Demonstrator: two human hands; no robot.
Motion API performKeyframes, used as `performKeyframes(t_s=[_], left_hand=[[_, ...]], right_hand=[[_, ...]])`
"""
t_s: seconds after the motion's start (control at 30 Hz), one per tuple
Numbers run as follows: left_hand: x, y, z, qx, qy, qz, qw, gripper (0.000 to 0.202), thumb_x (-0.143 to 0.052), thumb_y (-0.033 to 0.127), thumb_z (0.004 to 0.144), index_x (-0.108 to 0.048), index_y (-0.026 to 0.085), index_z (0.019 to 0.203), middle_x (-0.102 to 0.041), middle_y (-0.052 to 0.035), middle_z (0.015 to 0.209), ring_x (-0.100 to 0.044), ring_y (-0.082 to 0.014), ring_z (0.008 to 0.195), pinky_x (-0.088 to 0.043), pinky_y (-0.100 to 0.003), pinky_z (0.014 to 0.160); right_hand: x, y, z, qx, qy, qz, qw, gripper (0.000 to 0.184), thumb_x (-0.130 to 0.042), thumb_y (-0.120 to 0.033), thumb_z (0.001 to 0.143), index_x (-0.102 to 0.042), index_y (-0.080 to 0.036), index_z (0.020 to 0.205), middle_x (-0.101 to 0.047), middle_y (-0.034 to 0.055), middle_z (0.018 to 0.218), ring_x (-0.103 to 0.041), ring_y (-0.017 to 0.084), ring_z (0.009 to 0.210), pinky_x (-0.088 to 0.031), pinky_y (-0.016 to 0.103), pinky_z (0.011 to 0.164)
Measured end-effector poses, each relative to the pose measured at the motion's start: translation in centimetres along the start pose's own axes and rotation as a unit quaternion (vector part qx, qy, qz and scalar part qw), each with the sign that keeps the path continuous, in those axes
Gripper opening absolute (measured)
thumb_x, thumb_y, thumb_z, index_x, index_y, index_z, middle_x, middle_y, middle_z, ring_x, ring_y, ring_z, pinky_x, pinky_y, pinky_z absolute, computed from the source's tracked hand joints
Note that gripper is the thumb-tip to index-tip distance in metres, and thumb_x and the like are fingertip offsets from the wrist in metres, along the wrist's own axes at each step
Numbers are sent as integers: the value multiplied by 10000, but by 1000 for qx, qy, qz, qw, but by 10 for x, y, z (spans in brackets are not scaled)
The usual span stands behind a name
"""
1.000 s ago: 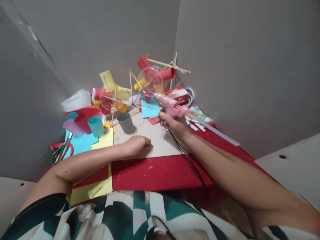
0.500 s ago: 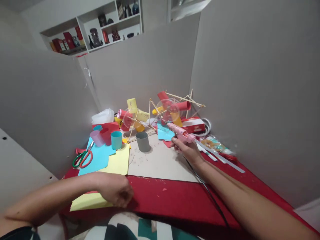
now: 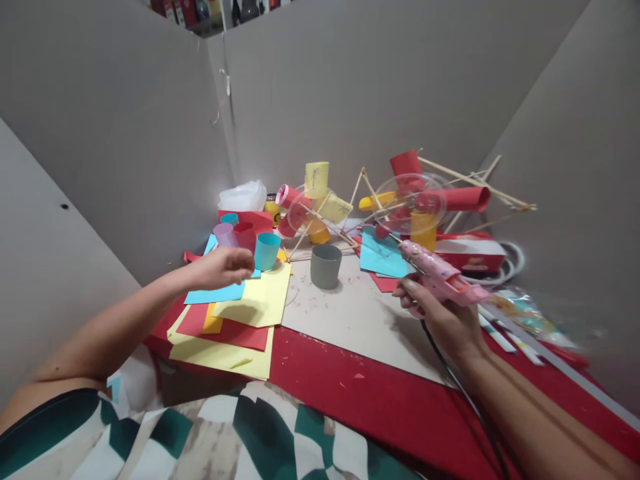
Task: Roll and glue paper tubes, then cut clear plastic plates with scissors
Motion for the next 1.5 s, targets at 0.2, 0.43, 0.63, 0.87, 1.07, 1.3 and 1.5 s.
performKeyframes(t_s=[0.2,0.43,0.63,0.87,1.07,1.3,1.5], left_hand=[[42,-50,29,-6,216,13,976,234,-617,328,857,-674,139,982,-710,-70,878,-646,-140,684,-529,-272,651],[13,-46,59,-107,154,126,974,461,-613,323,920,-609,150,1346,-637,-189,1407,-679,-148,815,-537,-281,697],[3,-63,86,-74,103,206,970,221,-691,274,845,-717,167,1036,-747,-69,924,-599,-138,664,-411,-254,622],[18,-59,80,-60,146,70,985,306,-639,363,890,-569,171,662,-507,36,562,-454,-94,516,-336,-233,509],[18,-18,55,-76,188,-199,959,298,-813,409,785,-687,142,743,-685,-39,689,-641,-157,647,-520,-275,614],[-28,46,76,-227,161,-136,951,100,-773,243,834,-737,155,805,-736,-36,753,-645,-137,665,-523,-243,625],[-65,95,95,-458,185,-46,868,19,-704,163,904,-685,160,906,-750,-51,780,-682,-138,698,-531,-234,661]], right_hand=[[0,10,-1,-34,7,8,999,291,-791,-532,729,-696,-266,797,-683,63,740,-562,184,589,-445,311,493],[4,14,-1,-53,30,-14,998,286,-801,-555,684,-726,-293,768,-698,53,724,-601,209,590,-488,348,522],[10,24,-6,-88,44,-21,995,290,-821,-540,648,-741,-286,762,-711,69,747,-621,230,624,-533,385,575],[7,14,-8,-91,64,-1,994,328,-823,-558,624,-719,-263,722,-693,70,741,-596,217,608,-500,376,564],[-2,-5,-6,-30,62,69,995,348,-813,-537,694,-645,-236,649,-629,18,672,-530,142,551,-380,278,497],[-8,-16,-11,-9,69,183,981,325,-836,-428,707,-585,-222,695,-666,-8,711,-579,119,553,-458,251,521],[-8,-11,-10,-76,137,232,960,418,-931,-458,569,-616,-194,643,-622,-24,673,-579,108,570,-550,268,565]])
Point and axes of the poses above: each hand's wrist, its own z-axis towards the middle knuckle, its own x-axis out of the back of the hand, y = z × x, the point moved 7 cm from there along z, towards the middle knuckle
